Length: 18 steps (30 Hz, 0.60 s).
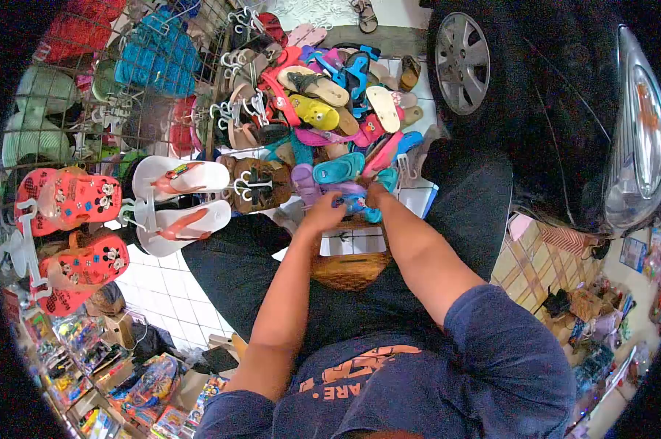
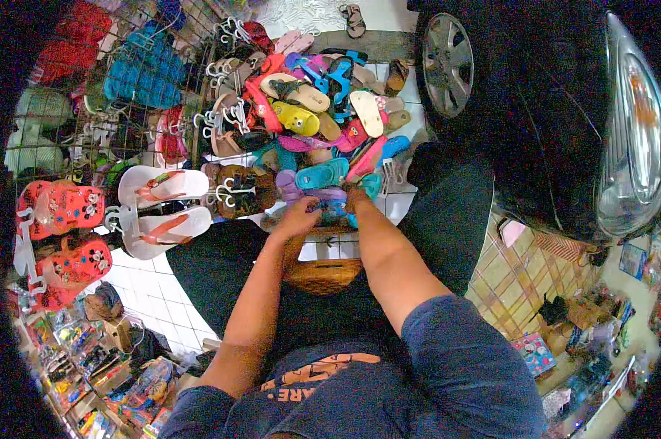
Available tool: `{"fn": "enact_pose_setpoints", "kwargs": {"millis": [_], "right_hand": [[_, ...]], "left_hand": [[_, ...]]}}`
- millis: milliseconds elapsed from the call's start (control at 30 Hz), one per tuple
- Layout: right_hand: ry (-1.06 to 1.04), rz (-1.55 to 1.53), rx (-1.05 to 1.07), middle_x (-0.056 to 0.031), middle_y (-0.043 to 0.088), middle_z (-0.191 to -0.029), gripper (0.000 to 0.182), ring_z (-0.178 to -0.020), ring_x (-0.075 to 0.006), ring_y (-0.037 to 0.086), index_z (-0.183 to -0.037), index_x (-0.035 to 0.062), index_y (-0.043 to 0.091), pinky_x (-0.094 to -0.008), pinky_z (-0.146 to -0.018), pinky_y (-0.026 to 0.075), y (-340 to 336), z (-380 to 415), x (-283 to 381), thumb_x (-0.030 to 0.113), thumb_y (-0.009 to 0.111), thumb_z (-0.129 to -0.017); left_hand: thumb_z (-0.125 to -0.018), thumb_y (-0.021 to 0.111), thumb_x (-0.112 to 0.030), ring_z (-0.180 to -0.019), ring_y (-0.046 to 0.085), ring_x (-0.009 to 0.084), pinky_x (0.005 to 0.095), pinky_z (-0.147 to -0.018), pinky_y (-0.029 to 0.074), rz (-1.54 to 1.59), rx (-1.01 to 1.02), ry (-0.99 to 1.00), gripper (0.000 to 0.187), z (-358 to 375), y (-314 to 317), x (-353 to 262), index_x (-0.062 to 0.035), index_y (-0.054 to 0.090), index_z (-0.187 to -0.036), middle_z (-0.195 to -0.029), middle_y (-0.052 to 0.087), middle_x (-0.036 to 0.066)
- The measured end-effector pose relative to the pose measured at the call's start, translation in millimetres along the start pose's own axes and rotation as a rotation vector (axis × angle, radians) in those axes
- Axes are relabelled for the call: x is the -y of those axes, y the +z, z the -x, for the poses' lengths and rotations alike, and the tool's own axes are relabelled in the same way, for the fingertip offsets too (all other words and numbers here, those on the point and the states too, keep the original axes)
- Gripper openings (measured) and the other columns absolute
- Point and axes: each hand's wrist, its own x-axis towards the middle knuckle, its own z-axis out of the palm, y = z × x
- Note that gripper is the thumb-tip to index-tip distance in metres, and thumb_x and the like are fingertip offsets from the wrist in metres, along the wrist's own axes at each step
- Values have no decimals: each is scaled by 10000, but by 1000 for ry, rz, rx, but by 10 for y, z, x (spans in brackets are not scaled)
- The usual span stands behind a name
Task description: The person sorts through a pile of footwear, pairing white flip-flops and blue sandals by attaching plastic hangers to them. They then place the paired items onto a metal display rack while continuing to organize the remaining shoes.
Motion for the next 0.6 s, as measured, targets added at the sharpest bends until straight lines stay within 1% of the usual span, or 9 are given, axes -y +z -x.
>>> {"fn": "enact_pose_setpoints", "kwargs": {"millis": [67,100,167,267,333,367,433,567,600], "right_hand": [[-30,240,37,-191,635,-1078,508,-946,-326,640,-1143,54,583,-409,-787,532,149,-153,-41,88,683,-646],[62,-34,-207,-178,652,-1033,409,-922,-318,649,-1054,57,630,-411,-776,535,336,-245,-111,120,679,-653],[149,-309,-447,-164,669,-989,319,-897,-310,658,-966,59,676,-413,-764,539,401,-250,-162,152,675,-661],[58,-124,-289,-148,684,-936,212,-898,-300,661,-844,70,709,-418,-760,540,352,-220,-228,206,666,-686],[89,-73,-316,-134,686,-953,190,-906,-305,660,-870,91,713,-402,-742,543,386,-268,-273,191,640,-726],[90,-71,-320,-134,686,-953,190,-906,-305,660,-870,91,713,-402,-742,543,411,-287,-279,191,640,-726],[76,47,-246,-132,684,-984,184,-915,-294,662,-894,85,712,-395,-730,544,30,173,59,158,608,-761],[127,1,-235,-113,685,-1009,211,-920,-274,666,-913,96,717,-394,-718,542,82,146,275,177,560,-798],[264,-93,-255,-105,685,-1019,235,-928,-267,665,-929,99,717,-399,-724,540,-38,334,377,190,535,-812]], "left_hand": [[-809,594,-301,-1140,538,348,404,-971,410,-39,-16,-16,519,-2,-3,7,11,523,-1218,-1200,575,220],[-824,596,-311,-1149,533,333,401,-975,408,-33,6,-38,513,-21,15,66,-11,516,-1233,-1221,565,202],[-840,598,-320,-1158,529,318,397,-979,406,-27,25,-64,508,-15,8,93,-32,508,-1248,-1242,554,184],[-838,600,-306,-1154,532,315,395,-979,407,-41,58,-120,504,16,-18,78,-35,505,-1252,-1238,555,185],[-818,572,-333,-1141,531,367,415,-956,418,-17,34,-27,537,2,6,142,-11,504,-1242,-1216,554,239],[-818,572,-333,-1141,531,367,415,-956,418,-18,33,-23,537,-5,20,168,-11,504,-1242,-1216,554,239],[-816,574,-335,-1141,533,365,413,-954,420,-28,43,-64,550,-8,19,161,-5,498,-1249,-1221,552,241],[-813,573,-340,-1146,529,365,409,-967,411,46,65,-69,569,45,1,131,6,491,-1257,-1229,548,243],[-811,571,-344,-1148,527,364,407,-972,408,7,57,-73,576,32,27,174,9,490,-1259,-1231,546,243]]}}
